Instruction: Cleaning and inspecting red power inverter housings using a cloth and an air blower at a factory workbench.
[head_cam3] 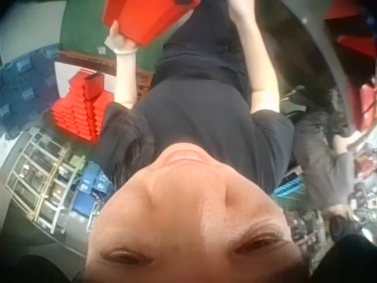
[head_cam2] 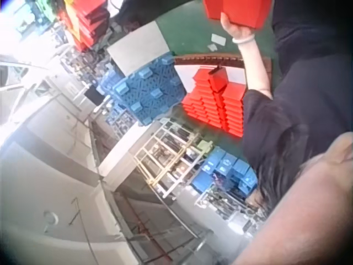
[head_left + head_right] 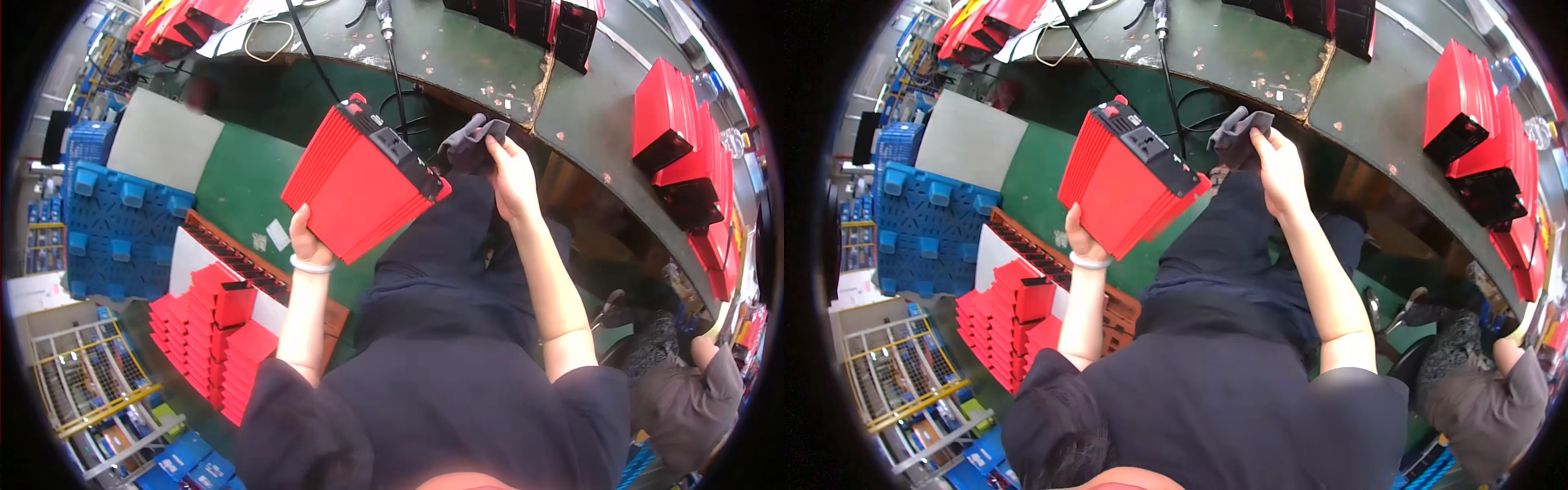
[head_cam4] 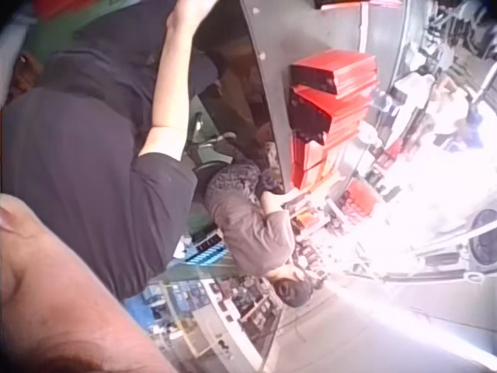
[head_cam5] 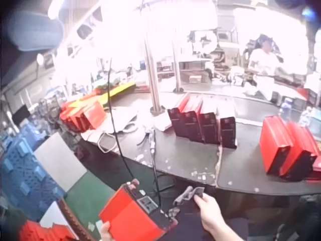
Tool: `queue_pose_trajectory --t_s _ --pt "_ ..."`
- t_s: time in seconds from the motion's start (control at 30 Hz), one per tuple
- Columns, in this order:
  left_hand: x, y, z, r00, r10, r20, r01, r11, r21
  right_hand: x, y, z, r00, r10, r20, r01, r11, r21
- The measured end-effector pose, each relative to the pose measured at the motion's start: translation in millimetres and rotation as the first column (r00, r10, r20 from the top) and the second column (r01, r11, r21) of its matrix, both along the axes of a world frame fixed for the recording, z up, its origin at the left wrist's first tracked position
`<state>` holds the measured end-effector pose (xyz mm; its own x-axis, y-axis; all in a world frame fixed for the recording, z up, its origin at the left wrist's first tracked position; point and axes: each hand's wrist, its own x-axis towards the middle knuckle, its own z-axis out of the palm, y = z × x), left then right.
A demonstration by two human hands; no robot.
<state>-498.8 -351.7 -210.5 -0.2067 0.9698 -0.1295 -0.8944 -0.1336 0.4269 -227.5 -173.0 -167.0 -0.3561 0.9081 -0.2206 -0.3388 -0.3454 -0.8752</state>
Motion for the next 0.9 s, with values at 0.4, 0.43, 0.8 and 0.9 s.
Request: queue_pose_trajectory --t_s 0.4,0.43,0.8,0.9 --pt "2 1 -30 0.998 -0.050 0.041 0.044 0.990 0.137 -2 -23 26 0.991 -0.029 -0.129 0.018 0.996 -0.086" --pt "2 2 -29 0.998 -0.048 0.044 0.041 0.990 0.138 -2 -24 25 0.992 -0.027 -0.126 0.016 0.996 -0.085" --pt "1 8 -15 0.987 -0.159 0.039 0.149 0.972 0.182 -6 -36 54 0.984 0.107 -0.143 -0.110 0.994 -0.012" --pt "0 8 -20 0.988 -0.149 0.045 0.139 0.974 0.177 -6 -39 55 0.985 0.115 -0.128 -0.114 0.993 0.015"
